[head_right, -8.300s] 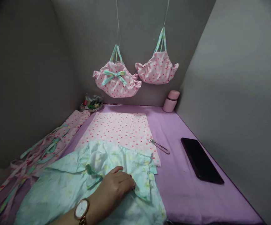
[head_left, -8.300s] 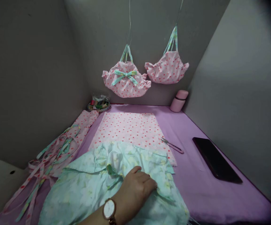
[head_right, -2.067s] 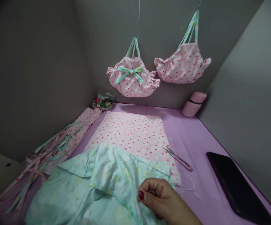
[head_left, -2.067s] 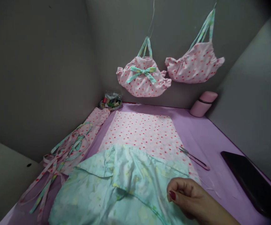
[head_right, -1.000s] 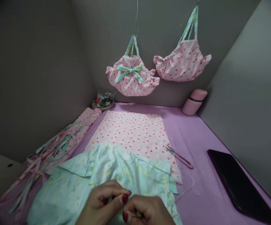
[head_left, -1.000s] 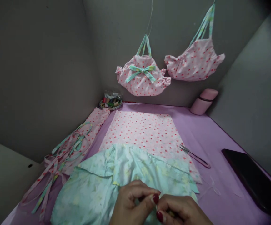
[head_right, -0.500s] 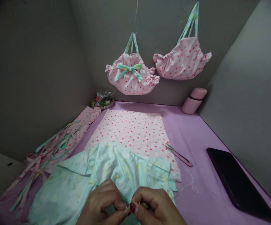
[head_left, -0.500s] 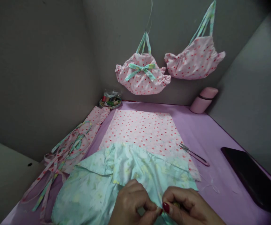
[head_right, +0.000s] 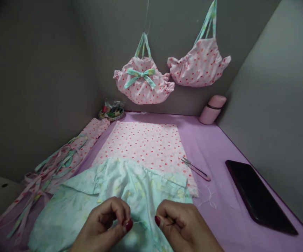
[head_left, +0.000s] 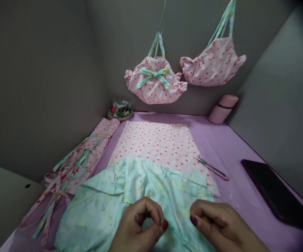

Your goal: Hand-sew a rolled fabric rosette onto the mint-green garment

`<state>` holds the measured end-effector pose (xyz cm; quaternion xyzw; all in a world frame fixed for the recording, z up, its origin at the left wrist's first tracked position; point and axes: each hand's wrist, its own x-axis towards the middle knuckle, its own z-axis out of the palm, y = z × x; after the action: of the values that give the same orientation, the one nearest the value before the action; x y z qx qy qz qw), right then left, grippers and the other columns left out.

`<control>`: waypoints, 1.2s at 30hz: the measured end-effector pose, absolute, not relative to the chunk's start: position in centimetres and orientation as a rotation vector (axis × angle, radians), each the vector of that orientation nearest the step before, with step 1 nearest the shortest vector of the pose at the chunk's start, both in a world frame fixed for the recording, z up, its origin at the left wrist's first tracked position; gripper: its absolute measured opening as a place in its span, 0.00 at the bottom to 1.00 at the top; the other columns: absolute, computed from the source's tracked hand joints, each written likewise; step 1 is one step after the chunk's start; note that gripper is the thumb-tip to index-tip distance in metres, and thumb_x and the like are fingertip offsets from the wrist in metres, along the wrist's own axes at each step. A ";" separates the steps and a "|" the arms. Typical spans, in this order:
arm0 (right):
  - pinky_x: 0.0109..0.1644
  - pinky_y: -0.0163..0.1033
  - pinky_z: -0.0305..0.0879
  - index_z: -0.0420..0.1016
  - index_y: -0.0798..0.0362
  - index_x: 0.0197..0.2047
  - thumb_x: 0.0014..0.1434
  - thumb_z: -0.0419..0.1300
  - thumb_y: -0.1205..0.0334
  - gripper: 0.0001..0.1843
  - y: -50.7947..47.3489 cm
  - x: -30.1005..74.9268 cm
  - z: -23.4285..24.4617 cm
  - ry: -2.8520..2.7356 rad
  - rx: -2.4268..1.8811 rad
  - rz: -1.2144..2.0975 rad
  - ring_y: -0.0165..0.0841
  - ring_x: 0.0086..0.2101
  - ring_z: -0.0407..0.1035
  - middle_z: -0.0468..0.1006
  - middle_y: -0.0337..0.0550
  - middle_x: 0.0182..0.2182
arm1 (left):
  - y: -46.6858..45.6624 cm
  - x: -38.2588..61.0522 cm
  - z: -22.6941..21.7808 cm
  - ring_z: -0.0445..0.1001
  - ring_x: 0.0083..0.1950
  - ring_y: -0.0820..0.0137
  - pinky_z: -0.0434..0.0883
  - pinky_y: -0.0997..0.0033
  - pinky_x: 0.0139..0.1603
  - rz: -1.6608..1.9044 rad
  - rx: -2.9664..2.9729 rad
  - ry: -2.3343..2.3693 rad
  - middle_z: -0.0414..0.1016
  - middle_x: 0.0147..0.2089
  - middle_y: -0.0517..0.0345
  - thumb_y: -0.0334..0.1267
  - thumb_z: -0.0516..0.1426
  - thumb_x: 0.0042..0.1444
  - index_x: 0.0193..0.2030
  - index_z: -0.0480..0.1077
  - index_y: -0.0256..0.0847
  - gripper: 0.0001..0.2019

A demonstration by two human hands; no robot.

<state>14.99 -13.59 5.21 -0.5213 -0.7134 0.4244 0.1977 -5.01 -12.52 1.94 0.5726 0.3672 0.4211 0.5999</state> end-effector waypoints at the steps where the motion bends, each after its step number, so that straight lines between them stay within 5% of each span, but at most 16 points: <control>1: 0.23 0.33 0.51 0.58 0.52 0.23 0.62 0.44 0.53 0.18 -13.6 15.2 5.5 -2.014 -1.460 1.148 0.29 0.21 0.53 0.55 0.35 0.19 | -12.5 -5.3 2.4 0.67 0.31 0.73 0.64 0.77 0.33 0.925 1.409 0.875 0.69 0.28 0.59 0.34 0.56 0.54 0.25 0.62 0.39 0.08; 4: 0.23 0.32 0.53 0.57 0.51 0.22 0.63 0.43 0.55 0.19 -13.7 16.4 6.2 -2.102 -1.473 1.022 0.29 0.20 0.56 0.59 0.36 0.18 | -12.4 -5.8 3.5 0.70 0.34 0.72 0.66 0.77 0.36 0.794 1.657 0.933 0.71 0.32 0.58 0.34 0.53 0.56 0.37 0.67 0.40 0.03; 7: 0.24 0.34 0.57 0.65 0.51 0.27 0.61 0.46 0.58 0.14 -14.1 20.0 6.5 -2.149 -1.692 0.636 0.32 0.22 0.65 0.69 0.41 0.21 | -12.4 -5.9 3.9 0.68 0.50 0.67 0.65 0.73 0.49 0.772 1.933 0.907 0.69 0.49 0.53 0.33 0.55 0.56 0.53 0.61 0.44 0.18; 9: 0.22 0.37 0.55 0.71 0.51 0.37 0.56 0.52 0.58 0.10 -14.9 23.2 6.3 -2.025 -2.040 0.092 0.36 0.20 0.67 0.75 0.45 0.23 | -12.2 -5.7 3.6 0.65 0.54 0.66 0.63 0.71 0.52 0.774 2.092 0.849 0.67 0.53 0.52 0.31 0.56 0.55 0.54 0.60 0.44 0.20; 11: 0.22 0.39 0.54 0.67 0.52 0.50 0.55 0.55 0.57 0.19 -16.4 25.7 5.5 -1.820 -2.336 -0.145 0.37 0.18 0.66 0.77 0.48 0.25 | -12.1 -5.0 2.9 0.68 0.49 0.67 0.66 0.71 0.48 0.748 2.210 0.758 0.71 0.47 0.53 0.29 0.56 0.54 0.50 0.63 0.42 0.16; 13: 0.26 0.38 0.59 0.69 0.51 0.49 0.56 0.54 0.55 0.18 -18.2 26.5 4.0 -1.712 -2.290 0.145 0.37 0.21 0.68 0.78 0.48 0.27 | -12.2 -3.7 2.0 0.70 0.40 0.68 0.67 0.71 0.40 0.740 2.320 0.663 0.73 0.39 0.55 0.27 0.54 0.54 0.43 0.67 0.40 0.10; 17: 0.29 0.33 0.62 0.73 0.53 0.26 0.57 0.52 0.51 0.17 -20.7 23.4 0.4 -1.536 -1.949 1.012 0.35 0.26 0.69 0.75 0.42 0.22 | -13.0 -0.2 0.0 0.68 0.32 0.68 0.60 0.68 0.33 0.841 2.521 0.666 0.73 0.30 0.58 0.29 0.53 0.55 0.35 0.70 0.40 0.05; 21: 0.28 0.32 0.59 0.70 0.55 0.25 0.56 0.54 0.49 0.18 -21.2 20.3 -1.7 -1.186 -1.743 1.458 0.30 0.23 0.62 0.68 0.37 0.19 | -13.6 1.8 -1.0 0.66 0.31 0.68 0.56 0.66 0.33 0.676 2.566 0.766 0.72 0.29 0.61 0.33 0.58 0.52 0.32 0.70 0.42 0.01; 31: 0.23 0.32 0.46 0.62 0.53 0.19 0.50 0.57 0.54 0.15 -21.2 18.6 -3.3 -1.047 -1.728 1.381 0.26 0.20 0.49 0.53 0.30 0.16 | -13.9 2.2 -1.8 0.65 0.29 0.68 0.52 0.64 0.33 0.797 2.589 0.800 0.71 0.26 0.61 0.31 0.56 0.54 0.31 0.70 0.42 0.04; 36: 0.24 0.33 0.46 0.64 0.54 0.20 0.51 0.55 0.55 0.14 -21.2 18.4 -3.1 -1.063 -1.718 1.330 0.27 0.21 0.49 0.54 0.32 0.17 | -13.8 2.1 -1.1 0.67 0.30 0.67 0.53 0.64 0.34 0.713 2.494 0.822 0.73 0.27 0.59 0.29 0.51 0.57 0.31 0.70 0.40 0.09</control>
<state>18.36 -21.23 -3.12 -0.6643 -0.4111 0.5144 0.3537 2.09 -13.83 -1.06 0.8964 0.2953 0.2564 0.2085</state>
